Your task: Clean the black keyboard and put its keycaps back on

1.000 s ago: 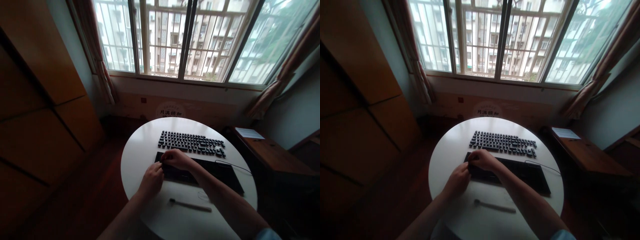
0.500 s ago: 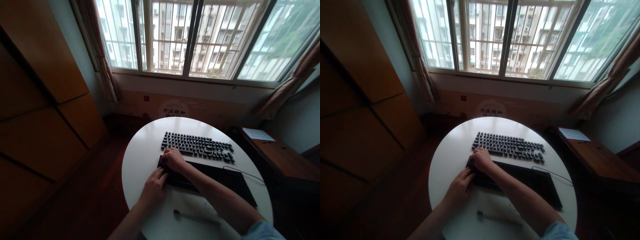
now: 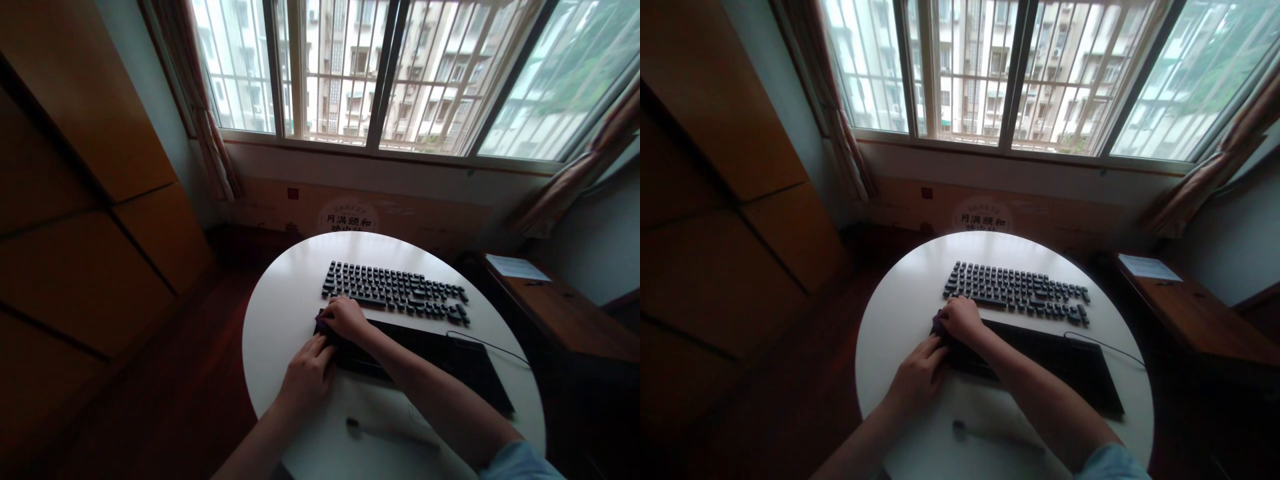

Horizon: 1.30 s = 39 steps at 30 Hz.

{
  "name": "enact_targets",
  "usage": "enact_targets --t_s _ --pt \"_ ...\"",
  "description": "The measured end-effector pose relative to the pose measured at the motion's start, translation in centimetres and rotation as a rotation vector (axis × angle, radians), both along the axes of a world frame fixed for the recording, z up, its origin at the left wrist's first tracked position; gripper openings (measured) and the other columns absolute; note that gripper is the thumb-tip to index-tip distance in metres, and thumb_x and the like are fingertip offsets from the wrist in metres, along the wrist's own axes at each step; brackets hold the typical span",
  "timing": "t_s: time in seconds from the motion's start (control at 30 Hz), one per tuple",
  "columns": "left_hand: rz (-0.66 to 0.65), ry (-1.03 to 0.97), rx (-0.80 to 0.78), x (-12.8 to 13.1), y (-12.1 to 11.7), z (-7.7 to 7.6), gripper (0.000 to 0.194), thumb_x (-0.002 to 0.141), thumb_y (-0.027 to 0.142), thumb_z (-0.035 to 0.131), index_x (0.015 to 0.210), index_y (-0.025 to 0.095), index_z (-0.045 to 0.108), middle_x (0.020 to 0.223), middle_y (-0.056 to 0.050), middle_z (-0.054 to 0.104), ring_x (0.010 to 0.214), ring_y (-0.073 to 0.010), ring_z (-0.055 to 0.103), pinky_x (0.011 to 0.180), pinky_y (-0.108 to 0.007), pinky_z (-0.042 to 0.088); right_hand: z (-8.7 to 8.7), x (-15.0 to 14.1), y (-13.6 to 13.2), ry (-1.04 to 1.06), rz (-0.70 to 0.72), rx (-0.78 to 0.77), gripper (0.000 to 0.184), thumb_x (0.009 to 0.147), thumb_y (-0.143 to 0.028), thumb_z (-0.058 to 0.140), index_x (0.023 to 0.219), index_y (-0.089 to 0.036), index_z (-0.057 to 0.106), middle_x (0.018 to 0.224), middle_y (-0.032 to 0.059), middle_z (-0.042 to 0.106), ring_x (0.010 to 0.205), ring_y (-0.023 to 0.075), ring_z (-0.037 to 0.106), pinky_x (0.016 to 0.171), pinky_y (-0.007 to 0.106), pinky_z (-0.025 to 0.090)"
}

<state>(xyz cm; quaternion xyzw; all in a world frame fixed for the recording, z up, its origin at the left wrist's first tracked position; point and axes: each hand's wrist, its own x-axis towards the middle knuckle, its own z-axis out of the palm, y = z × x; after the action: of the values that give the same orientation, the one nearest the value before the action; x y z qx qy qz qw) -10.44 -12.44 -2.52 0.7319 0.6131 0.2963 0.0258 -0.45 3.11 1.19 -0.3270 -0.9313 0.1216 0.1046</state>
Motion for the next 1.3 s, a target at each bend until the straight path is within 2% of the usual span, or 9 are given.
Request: enact_targets --t_s 0.17,0.37,0.5,0.67,0.8,0.97,1.1,1.3 --pt "0.001 0.021 0.005 -0.3 0.1 -0.8 0.038 0.086 0.017 0.056 0.122 0.025 0.064 0.134 -0.009 0.060 0.131 -0.0290 0.051 0.107 -0.049 0.048 -0.1 1.9 0.5 0.017 0.074 -0.015 0.018 0.087 -0.024 0.065 0.096 -0.028 0.080 0.098 0.0035 0.071 0.093 0.0187 0.058 0.084 0.029 0.039" --pt "-0.012 0.012 -0.019 -0.1 -0.1 -0.6 0.036 0.088 0.016 0.055 0.122 0.023 0.064 0.136 -0.010 0.059 0.134 -0.0296 0.048 0.111 -0.048 0.045 -0.6 3.1 -1.2 0.113 0.178 0.016 0.020 0.089 -0.021 0.062 0.098 -0.029 0.078 0.093 0.0050 0.066 0.092 0.0199 0.052 0.085 0.033 0.035" --pt "-0.023 0.003 -0.025 0.0 -0.1 -0.2 0.038 0.089 0.016 0.052 0.125 0.025 0.063 0.131 -0.010 0.061 0.131 -0.0294 0.050 0.110 -0.048 0.045 -0.6 2.2 -2.2 0.065 0.149 0.031 0.026 0.087 -0.021 0.060 0.105 -0.027 0.077 0.092 0.0068 0.065 0.088 0.0209 0.054 0.081 0.033 0.036" --pt "-0.009 -0.015 -0.023 0.0 0.0 -0.1 0.036 0.090 0.018 0.052 0.123 0.026 0.064 0.125 -0.009 0.064 0.125 -0.0282 0.056 0.106 -0.047 0.049 0.5 1.3 -2.7 -0.065 0.087 -0.063 0.032 0.090 -0.023 0.052 0.114 -0.027 0.074 0.099 0.0076 0.071 0.088 0.0214 0.062 0.076 0.030 0.041" --pt "0.002 0.004 -0.019 -0.1 0.0 -0.1 0.036 0.090 0.016 0.054 0.122 0.025 0.065 0.133 -0.008 0.061 0.129 -0.0274 0.053 0.107 -0.047 0.049 1.7 2.0 -2.8 -0.188 0.006 -0.124 0.032 0.091 -0.025 0.049 0.109 -0.028 0.075 0.103 0.0061 0.074 0.091 0.0217 0.066 0.073 0.028 0.043" --pt "0.011 0.040 -0.066 0.0 -0.1 0.2 0.037 0.088 0.013 0.056 0.122 0.023 0.065 0.135 -0.008 0.061 0.131 -0.0268 0.051 0.108 -0.047 0.047 2.8 2.2 -2.9 -0.244 -0.039 -0.158 0.031 0.090 -0.026 0.049 0.103 -0.028 0.076 0.103 0.0058 0.076 0.092 0.0225 0.069 0.070 0.027 0.043" --pt "0.020 0.052 -0.075 0.1 -0.1 0.3 0.039 0.087 0.013 0.059 0.124 0.023 0.064 0.136 -0.008 0.061 0.131 -0.0276 0.052 0.108 -0.047 0.047 3.3 2.5 -2.8 -0.274 -0.078 -0.182 0.031 0.089 -0.025 0.048 0.103 -0.027 0.076 0.102 0.0060 0.076 0.094 0.0225 0.069 0.070 0.027 0.043" --pt "0.033 0.061 -0.061 0.2 0.0 -0.2 0.040 0.087 0.017 0.061 0.126 0.022 0.064 0.135 -0.009 0.061 0.130 -0.0281 0.052 0.107 -0.047 0.048 3.5 4.7 -2.7 -0.311 -0.133 -0.200 0.031 0.089 -0.023 0.049 0.103 -0.027 0.076 0.107 0.0068 0.075 0.098 0.0229 0.068 0.074 0.027 0.044"
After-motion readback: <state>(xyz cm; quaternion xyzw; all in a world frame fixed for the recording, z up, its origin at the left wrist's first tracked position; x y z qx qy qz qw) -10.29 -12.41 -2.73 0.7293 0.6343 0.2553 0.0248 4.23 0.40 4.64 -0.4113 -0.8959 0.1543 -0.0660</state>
